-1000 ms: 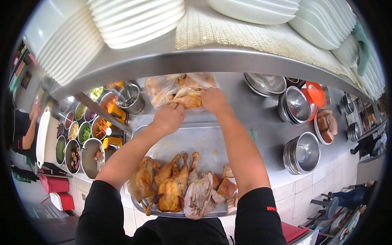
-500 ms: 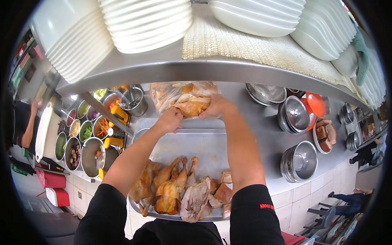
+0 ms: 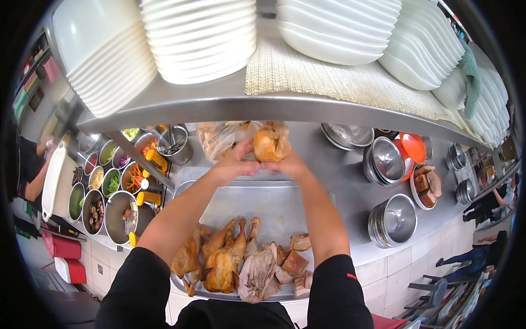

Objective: The person washes a metal bowl in a sink, wipes down a prep surface with a cloth, and organizes pieces of cooked chicken on a large metal tray by hand. They retrieve additional chicken from a refrigerator and place it onto the tray.

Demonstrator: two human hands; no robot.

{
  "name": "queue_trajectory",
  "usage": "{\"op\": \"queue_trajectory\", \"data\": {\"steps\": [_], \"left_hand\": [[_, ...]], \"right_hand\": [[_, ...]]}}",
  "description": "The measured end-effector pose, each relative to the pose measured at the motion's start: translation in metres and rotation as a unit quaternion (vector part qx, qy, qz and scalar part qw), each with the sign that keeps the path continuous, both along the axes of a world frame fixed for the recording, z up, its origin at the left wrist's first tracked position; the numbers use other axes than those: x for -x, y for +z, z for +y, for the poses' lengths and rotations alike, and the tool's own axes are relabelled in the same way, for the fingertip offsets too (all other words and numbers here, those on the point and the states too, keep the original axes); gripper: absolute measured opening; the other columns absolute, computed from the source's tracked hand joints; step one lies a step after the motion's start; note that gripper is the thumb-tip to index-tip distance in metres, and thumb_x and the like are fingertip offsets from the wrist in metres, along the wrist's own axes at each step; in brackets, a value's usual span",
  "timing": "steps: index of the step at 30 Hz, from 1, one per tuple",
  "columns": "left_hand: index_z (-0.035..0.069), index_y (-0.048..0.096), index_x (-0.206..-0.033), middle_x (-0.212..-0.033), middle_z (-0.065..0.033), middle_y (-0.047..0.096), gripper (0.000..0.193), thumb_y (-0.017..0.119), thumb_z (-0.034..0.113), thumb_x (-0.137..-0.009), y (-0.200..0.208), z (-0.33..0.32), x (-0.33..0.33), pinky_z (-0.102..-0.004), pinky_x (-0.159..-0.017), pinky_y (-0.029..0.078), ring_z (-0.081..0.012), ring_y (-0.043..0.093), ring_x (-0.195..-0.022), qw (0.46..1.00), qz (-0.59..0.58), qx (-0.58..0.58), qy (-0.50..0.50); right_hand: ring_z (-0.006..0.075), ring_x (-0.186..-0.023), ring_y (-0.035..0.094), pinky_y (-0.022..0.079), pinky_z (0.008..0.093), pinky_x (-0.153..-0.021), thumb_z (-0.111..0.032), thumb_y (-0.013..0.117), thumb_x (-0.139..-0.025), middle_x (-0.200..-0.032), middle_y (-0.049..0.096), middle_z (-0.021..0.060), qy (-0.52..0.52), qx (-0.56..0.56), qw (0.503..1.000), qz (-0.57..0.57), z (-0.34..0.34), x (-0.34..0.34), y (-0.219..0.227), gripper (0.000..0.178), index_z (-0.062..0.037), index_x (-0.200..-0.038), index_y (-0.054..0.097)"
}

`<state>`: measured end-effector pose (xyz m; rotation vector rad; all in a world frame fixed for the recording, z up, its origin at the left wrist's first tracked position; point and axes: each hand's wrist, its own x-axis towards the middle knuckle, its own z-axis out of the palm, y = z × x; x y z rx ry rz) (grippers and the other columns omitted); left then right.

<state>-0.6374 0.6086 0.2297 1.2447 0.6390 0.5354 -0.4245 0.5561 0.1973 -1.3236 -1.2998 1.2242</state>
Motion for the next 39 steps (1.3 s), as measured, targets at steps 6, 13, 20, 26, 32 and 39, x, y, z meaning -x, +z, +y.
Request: {"op": "queue_trajectory", "data": {"steps": [6,13,20,26,32,39], "left_hand": [[0.007,0.026,-0.148,-0.13,-0.0131,0.056,0.087,0.076,0.01,-0.077,0.016,-0.014,-0.004,-0.035,-0.094,0.048,-0.0225,0.058,-0.112,0.963,0.15,-0.219,-0.04],[0.01,0.025,-0.151,-0.136,-0.0134,0.054,0.095,0.082,0.016,-0.075,0.02,-0.042,0.025,-0.0342,-0.105,0.042,-0.025,0.054,-0.123,0.911,0.025,-0.406,-0.067],[0.014,0.039,-0.144,-0.124,-0.0145,0.064,0.074,0.076,0.026,-0.082,0.027,-0.068,0.03,-0.0373,-0.098,0.049,-0.0292,0.063,-0.112,0.937,0.146,-0.263,-0.178],[0.005,0.066,-0.111,-0.108,-0.0176,0.068,0.024,0.061,0.02,-0.092,0.016,-0.017,0.018,-0.0406,-0.088,0.052,-0.0332,0.065,-0.102,0.816,0.241,-0.519,-0.081],[0.0,0.065,-0.09,-0.097,-0.0182,0.068,0.017,0.052,0.012,-0.089,-0.018,0.04,0.012,-0.046,-0.083,0.05,-0.035,0.065,-0.09,0.669,0.435,-0.582,-0.155],[0.002,0.07,-0.096,-0.106,-0.0149,0.069,0.021,0.056,0.009,-0.083,-0.024,0.055,-0.025,-0.046,-0.102,0.041,-0.0328,0.062,-0.108,0.596,0.449,-0.666,0.009]], "right_hand": [[0.0301,-0.125,0.047,0.042,0.0449,-0.103,-0.019,0.091,-0.06,-0.136,0.046,0.0163,-0.088,-0.199,0.967,-0.131,-0.025,0.02,0.0,0.088,-0.0097,-0.134,0.044],[0.0456,-0.132,0.033,0.033,0.0519,-0.109,-0.021,0.089,-0.056,-0.143,0.039,0.0179,-0.168,-0.384,0.812,-0.407,-0.079,0.036,0.043,0.082,-0.0096,-0.126,0.047],[0.034,-0.115,0.058,0.046,0.0437,-0.099,-0.025,0.087,-0.06,-0.12,0.061,0.0184,-0.176,-0.132,0.963,-0.155,-0.154,0.05,0.067,0.075,-0.0009,-0.123,0.053],[0.0333,-0.115,0.06,0.046,0.0371,-0.099,-0.042,0.081,-0.065,-0.123,0.062,0.0225,-0.197,0.182,0.946,-0.179,-0.171,0.015,0.037,0.084,0.0046,-0.129,0.051],[0.0372,-0.111,0.061,0.046,0.0396,-0.099,-0.043,0.073,-0.078,-0.119,0.063,0.0238,-0.178,0.081,0.893,-0.405,-0.151,0.043,0.091,0.073,0.0063,-0.127,0.052],[0.0381,-0.088,0.065,0.05,0.0481,-0.078,-0.02,0.056,-0.09,-0.107,0.067,0.0193,0.11,0.018,0.886,-0.45,0.003,0.05,0.047,0.028,-0.0043,-0.111,0.066]]}}
